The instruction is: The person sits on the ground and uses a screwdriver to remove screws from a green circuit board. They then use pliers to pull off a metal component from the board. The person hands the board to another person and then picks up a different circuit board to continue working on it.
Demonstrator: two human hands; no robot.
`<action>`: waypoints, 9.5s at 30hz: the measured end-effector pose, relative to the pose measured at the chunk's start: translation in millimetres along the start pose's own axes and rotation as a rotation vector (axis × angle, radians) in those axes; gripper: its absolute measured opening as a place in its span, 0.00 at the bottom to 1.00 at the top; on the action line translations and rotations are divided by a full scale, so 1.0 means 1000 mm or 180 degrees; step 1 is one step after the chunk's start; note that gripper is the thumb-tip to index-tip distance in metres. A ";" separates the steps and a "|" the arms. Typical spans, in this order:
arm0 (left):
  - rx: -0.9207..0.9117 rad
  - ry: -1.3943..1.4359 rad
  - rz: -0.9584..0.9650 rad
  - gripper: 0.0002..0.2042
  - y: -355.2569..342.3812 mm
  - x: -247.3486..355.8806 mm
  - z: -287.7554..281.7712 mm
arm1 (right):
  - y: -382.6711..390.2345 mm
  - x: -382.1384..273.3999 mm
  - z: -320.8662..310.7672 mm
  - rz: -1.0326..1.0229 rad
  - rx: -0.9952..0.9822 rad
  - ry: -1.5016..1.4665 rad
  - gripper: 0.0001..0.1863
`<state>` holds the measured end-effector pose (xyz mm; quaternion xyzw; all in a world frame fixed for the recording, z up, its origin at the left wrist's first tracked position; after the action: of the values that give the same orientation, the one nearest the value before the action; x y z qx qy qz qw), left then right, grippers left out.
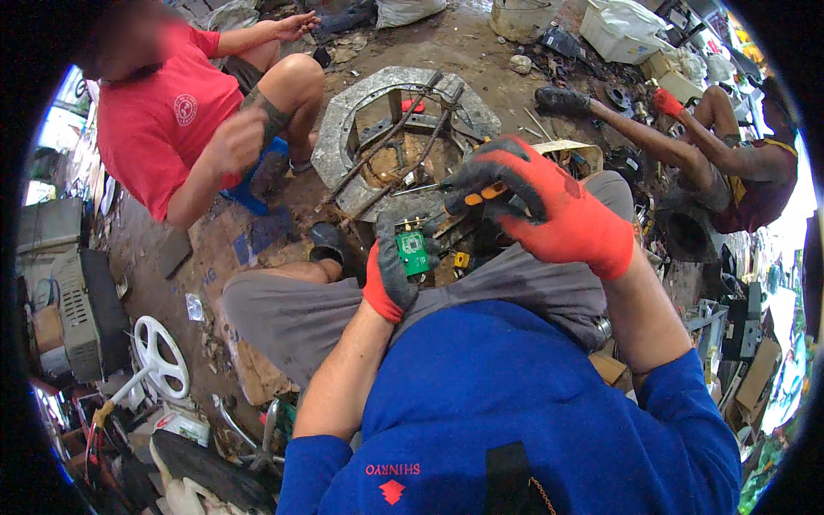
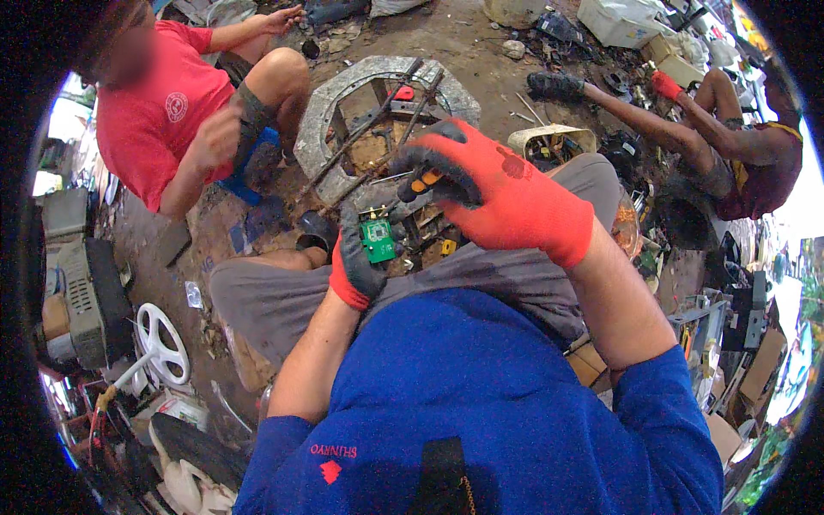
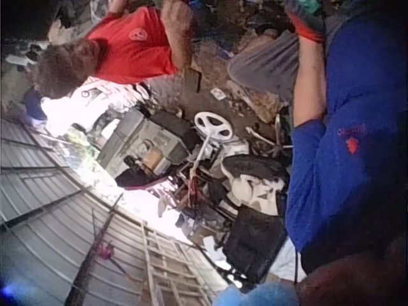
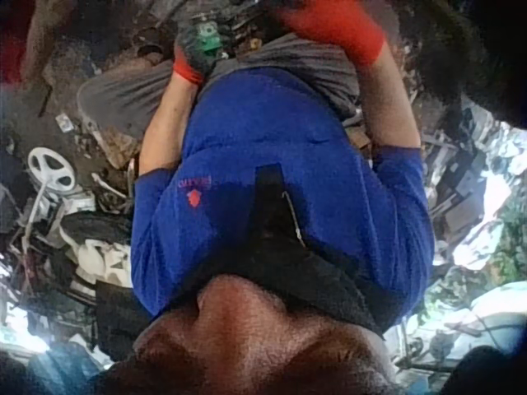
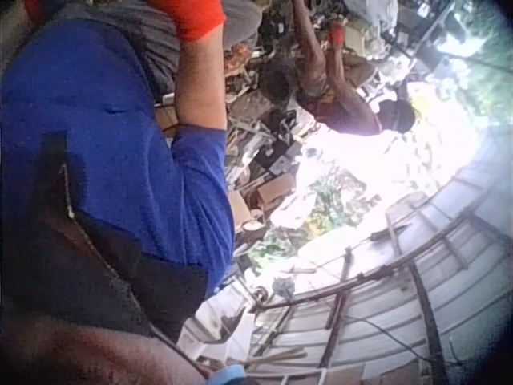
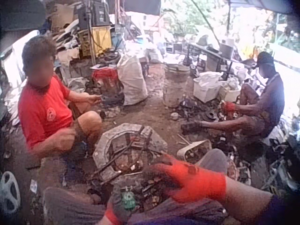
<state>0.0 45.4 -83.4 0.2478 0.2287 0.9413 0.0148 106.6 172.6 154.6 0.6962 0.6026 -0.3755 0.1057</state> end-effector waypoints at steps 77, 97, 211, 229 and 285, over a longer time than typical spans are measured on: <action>0.0337 -0.0307 0.0348 0.25 0.003 0.009 -0.003 | 0.025 0.044 0.013 0.2019 -0.0378 0.0327 0.34; 0.0406 -0.0089 0.0317 0.26 0.000 0.007 -0.001 | 0.032 0.041 0.017 0.1699 0.0149 -0.0232 0.31; 0.0918 -0.0323 0.0439 0.11 -0.001 0.013 -0.029 | 0.079 0.030 0.010 0.0852 0.1162 -0.0776 0.18; 0.2967 -0.3842 0.1240 0.24 -0.016 0.083 -0.055 | 0.100 0.056 0.020 0.1098 0.1194 -0.1065 0.27; 0.0551 -0.1824 0.0954 0.18 -0.025 0.037 -0.049 | 0.065 -0.002 0.034 0.0211 0.0747 -0.0116 0.25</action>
<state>-57.9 51.8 -115.1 0.5337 0.2554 0.8021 -0.0812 152.6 134.0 112.6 0.7164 0.5292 -0.4523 0.0468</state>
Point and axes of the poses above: each hand's wrist, its own y-axis away from the middle knuckle, its own z-axis out of the palm, x = y × z, the point moved 8 cm from there along -y, towards the middle knuckle, and after that the axes turned 6 degrees about -z, right-handed, at the moved point
